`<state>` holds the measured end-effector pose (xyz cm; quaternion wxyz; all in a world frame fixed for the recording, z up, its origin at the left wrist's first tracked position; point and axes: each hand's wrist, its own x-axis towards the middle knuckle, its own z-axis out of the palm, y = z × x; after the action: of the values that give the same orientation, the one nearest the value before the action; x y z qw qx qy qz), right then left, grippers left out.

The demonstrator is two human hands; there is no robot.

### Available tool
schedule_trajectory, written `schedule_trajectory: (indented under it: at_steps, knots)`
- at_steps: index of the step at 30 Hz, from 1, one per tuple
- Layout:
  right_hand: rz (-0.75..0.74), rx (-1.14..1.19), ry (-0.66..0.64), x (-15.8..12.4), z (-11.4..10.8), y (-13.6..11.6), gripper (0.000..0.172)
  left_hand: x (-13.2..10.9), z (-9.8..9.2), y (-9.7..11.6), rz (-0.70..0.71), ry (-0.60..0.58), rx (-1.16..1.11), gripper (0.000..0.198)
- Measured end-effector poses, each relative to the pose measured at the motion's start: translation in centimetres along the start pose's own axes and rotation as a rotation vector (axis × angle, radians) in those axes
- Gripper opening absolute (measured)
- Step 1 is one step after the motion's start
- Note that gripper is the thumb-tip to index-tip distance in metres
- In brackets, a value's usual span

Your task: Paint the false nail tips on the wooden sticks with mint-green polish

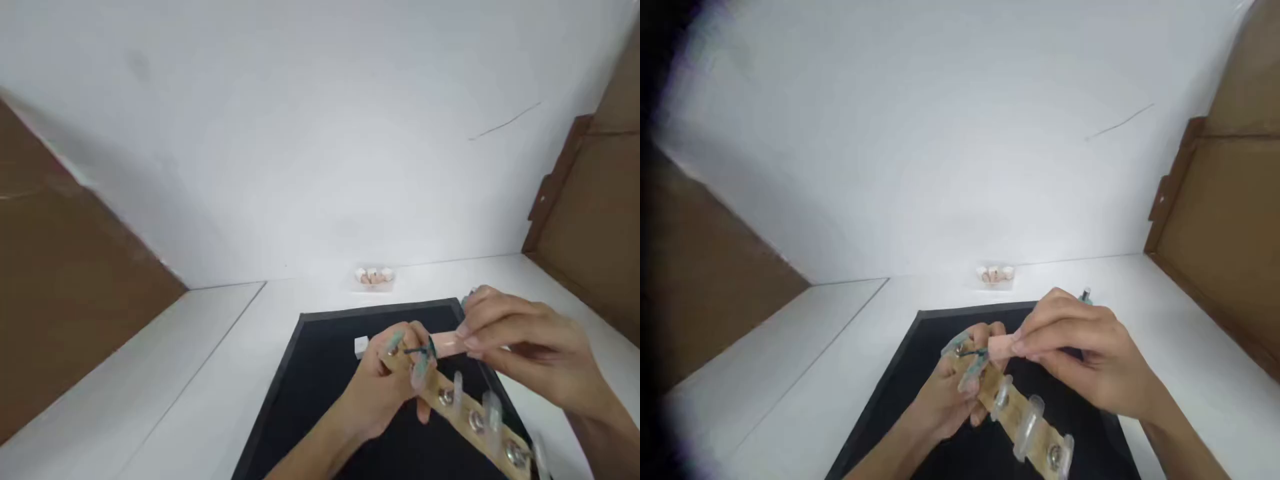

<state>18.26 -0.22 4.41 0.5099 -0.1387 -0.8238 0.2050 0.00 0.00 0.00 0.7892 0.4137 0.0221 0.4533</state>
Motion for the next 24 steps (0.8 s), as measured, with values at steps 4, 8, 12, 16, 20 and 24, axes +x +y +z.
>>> schedule_trajectory:
  at_steps: [4, 8, 12, 16, 20, 24]
  knots:
    - [-0.004, -0.007, 0.004, 0.1, 0.0, 0.2, 0.039, 0.0, 0.0, 0.0, -0.002, -0.006, 0.006, 0.018]
    - [-0.023, -0.008, 0.030, 0.2, 0.0, 0.2, 0.038, 0.0, -0.1, 0.0, 0.001, -0.009, 0.036, 0.018]
    - [0.010, -0.025, 0.134, -0.2, -0.4, 0.2, 0.034, 0.1, -0.5, -0.1, 0.013, -0.021, 0.068, 0.013]
    - [0.123, 0.027, 0.265, -0.7, -0.7, 0.3, 0.026, 0.0, -0.9, -0.2, 0.073, -0.065, 0.161, 0.010]
    - [0.193, 0.044, 0.218, -0.7, -0.7, -0.1, 0.016, 0.0, -0.7, 0.2, 0.094, -0.056, 0.319, 0.009]
    - [0.141, -0.132, 0.126, -0.5, -0.9, -0.9, 0.014, 0.2, -0.5, 0.6, 0.124, -0.041, 0.480, 0.010]
